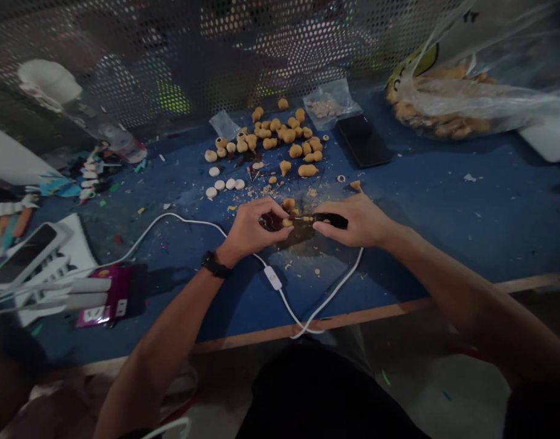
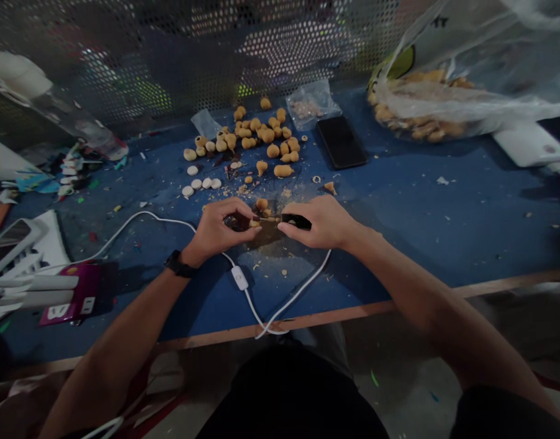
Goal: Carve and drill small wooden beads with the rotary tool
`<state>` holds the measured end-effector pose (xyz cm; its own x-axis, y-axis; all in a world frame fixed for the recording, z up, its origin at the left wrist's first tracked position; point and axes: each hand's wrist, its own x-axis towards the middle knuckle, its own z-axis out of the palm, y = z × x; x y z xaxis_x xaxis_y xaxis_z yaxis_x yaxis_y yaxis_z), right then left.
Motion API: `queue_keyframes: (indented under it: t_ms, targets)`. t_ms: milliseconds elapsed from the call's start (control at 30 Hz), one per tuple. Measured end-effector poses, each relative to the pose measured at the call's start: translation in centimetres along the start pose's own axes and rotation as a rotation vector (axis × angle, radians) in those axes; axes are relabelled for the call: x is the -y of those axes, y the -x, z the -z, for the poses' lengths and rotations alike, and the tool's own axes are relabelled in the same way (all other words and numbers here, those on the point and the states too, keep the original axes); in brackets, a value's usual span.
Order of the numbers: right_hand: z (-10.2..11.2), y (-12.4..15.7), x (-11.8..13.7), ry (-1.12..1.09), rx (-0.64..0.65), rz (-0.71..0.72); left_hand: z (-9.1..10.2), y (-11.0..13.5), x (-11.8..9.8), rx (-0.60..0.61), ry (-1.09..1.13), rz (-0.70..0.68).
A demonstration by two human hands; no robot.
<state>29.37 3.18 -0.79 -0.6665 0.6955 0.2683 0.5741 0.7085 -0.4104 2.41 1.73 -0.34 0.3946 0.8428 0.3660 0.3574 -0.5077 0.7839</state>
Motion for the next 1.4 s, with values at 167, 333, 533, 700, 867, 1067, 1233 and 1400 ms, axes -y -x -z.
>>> queue_keyframes:
  t_ms: [167, 333, 533, 700, 867, 1067, 1233, 1400]
  targets:
    - [-0.06, 0.00, 0.12, -0.001, -0.044, -0.035, -0.05, 0.06, 0.50, -0.031, 0.029, 0.009]
    - [-0.25, 0.05, 0.08, 0.012, -0.019, 0.007, -0.07, 0.08, 0.63, -0.042, 0.064, -0.016]
    - [-0.30, 0.02, 0.15, 0.013, -0.024, 0.024, -0.08, 0.10, 0.56, -0.044, 0.078, -0.022]
    - [-0.32, 0.00, 0.27, 0.027, -0.009, 0.035, -0.10, 0.11, 0.52, -0.026, 0.069, 0.031]
    - [-0.49, 0.08, 0.29, 0.030, -0.031, 0.013, -0.11, 0.12, 0.36, -0.033, 0.050, 0.044]
    - [-0.36, 0.03, 0.35, 0.016, -0.034, 0.004, -0.08, 0.11, 0.25, -0.032, 0.067, 0.037]
    - [-0.31, -0.03, 0.33, 0.014, -0.018, -0.016, -0.14, 0.24, 0.25, -0.035, 0.059, 0.064]
    - [-0.53, -0.01, 0.26, 0.025, -0.011, -0.008, -0.13, 0.29, 0.15, -0.044, 0.038, 0.064]
